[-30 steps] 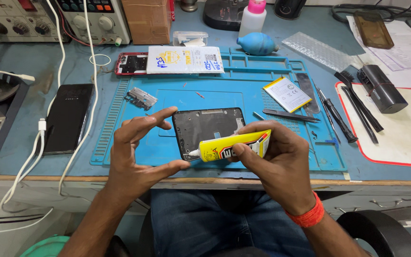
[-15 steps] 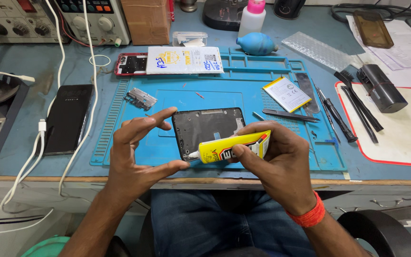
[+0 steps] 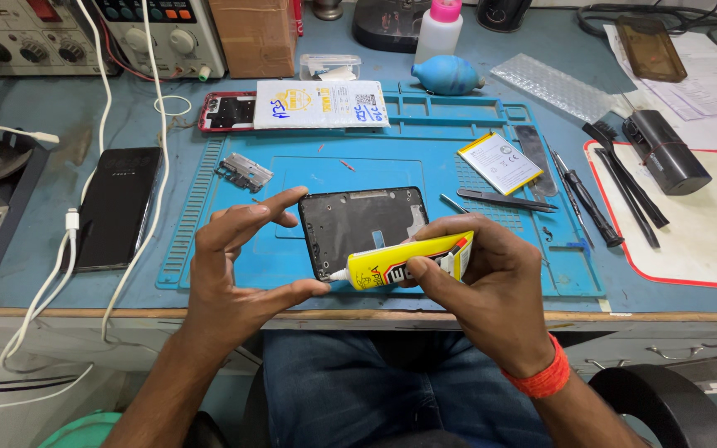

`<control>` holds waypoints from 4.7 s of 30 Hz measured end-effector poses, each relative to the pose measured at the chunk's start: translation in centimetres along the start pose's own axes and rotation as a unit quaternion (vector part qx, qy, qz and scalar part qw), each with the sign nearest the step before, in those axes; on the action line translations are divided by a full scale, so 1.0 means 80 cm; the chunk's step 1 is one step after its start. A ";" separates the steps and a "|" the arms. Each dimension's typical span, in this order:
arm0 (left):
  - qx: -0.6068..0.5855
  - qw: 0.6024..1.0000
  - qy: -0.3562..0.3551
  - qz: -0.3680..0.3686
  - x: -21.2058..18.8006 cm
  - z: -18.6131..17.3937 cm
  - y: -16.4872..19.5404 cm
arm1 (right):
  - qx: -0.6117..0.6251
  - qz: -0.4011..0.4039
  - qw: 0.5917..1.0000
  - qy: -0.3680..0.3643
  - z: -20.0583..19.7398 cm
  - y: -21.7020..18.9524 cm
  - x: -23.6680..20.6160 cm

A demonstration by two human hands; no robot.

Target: The person holds a disassembled phone frame on a repair mat and uses a marker-like pen on it, then picks up a yellow adhesive tube and applies adhesive around the frame's edges while rotating it. They set the tube down, pick up a replacement screen assembly, and peel its protective backing while holding it up.

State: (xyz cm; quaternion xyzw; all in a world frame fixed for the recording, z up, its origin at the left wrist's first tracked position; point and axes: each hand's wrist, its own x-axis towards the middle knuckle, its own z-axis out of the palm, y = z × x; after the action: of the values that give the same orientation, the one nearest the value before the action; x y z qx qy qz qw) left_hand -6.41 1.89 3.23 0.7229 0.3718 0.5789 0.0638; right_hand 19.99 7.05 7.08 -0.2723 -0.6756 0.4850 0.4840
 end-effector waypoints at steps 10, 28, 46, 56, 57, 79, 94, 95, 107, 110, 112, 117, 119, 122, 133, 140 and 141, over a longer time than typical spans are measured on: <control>0.012 1.000 -0.003 0.001 0.001 -0.001 -0.001 | -0.008 -0.003 1.000 -0.009 -0.003 0.000 0.001; 0.007 1.000 0.002 0.006 0.000 -0.001 -0.002 | -0.033 -0.001 0.999 -0.009 -0.009 0.000 0.001; 0.006 1.000 0.001 0.011 0.001 -0.001 -0.002 | -0.017 0.005 1.000 -0.012 -0.008 -0.003 0.005; 0.010 1.000 0.001 0.005 0.000 -0.001 -0.002 | -0.011 -0.005 1.000 -0.015 -0.004 -0.004 0.006; 0.010 1.000 0.001 0.006 0.000 -0.001 -0.003 | -0.011 -0.006 1.000 -0.015 -0.004 -0.004 0.006; 0.017 1.000 0.000 0.004 0.000 -0.002 -0.002 | -0.029 0.002 1.000 -0.011 -0.016 -0.001 0.003; 0.007 1.000 0.003 0.007 0.000 -0.001 -0.004 | -0.038 0.005 0.999 -0.011 -0.024 0.002 0.004; 0.006 1.000 0.002 0.007 -0.001 -0.001 -0.003 | -0.039 0.004 0.999 -0.012 -0.024 0.002 0.004; 0.011 1.000 0.001 0.003 -0.001 -0.002 -0.003 | -0.038 0.012 0.999 -0.009 -0.030 0.003 0.004; 0.009 1.000 0.002 0.004 -0.001 -0.002 -0.004 | -0.040 0.007 0.999 -0.008 -0.031 0.004 0.004; 0.007 1.000 0.003 0.005 -0.001 -0.002 -0.005 | -0.037 0.007 0.999 -0.007 -0.031 0.003 0.004; 0.008 1.000 0.003 0.006 -0.001 -0.001 -0.004 | -0.031 0.000 0.999 -0.009 -0.026 0.002 0.004; 0.010 1.000 0.004 0.006 0.000 -0.002 -0.004 | -0.034 0.000 0.999 -0.013 -0.022 0.002 0.005; 0.013 1.000 0.004 0.006 -0.001 -0.001 -0.003 | -0.033 0.000 0.999 -0.016 -0.019 0.000 0.005; -0.001 1.000 0.002 0.007 0.000 -0.001 -0.002 | -0.037 0.012 0.999 -0.012 -0.028 0.001 0.006; 0.013 1.000 0.002 0.009 0.001 -0.002 -0.001 | -0.036 0.007 0.999 -0.012 -0.032 0.005 0.006; 0.009 1.000 0.002 0.008 0.001 -0.001 -0.002 | -0.032 0.008 0.999 -0.011 -0.033 0.005 0.005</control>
State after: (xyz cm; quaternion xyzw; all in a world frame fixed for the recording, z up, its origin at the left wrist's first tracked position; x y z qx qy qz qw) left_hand -6.57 2.02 3.29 0.7254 0.3712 0.5773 0.0518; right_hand 22.18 8.59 7.05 -0.2875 -0.6941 0.4700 0.4634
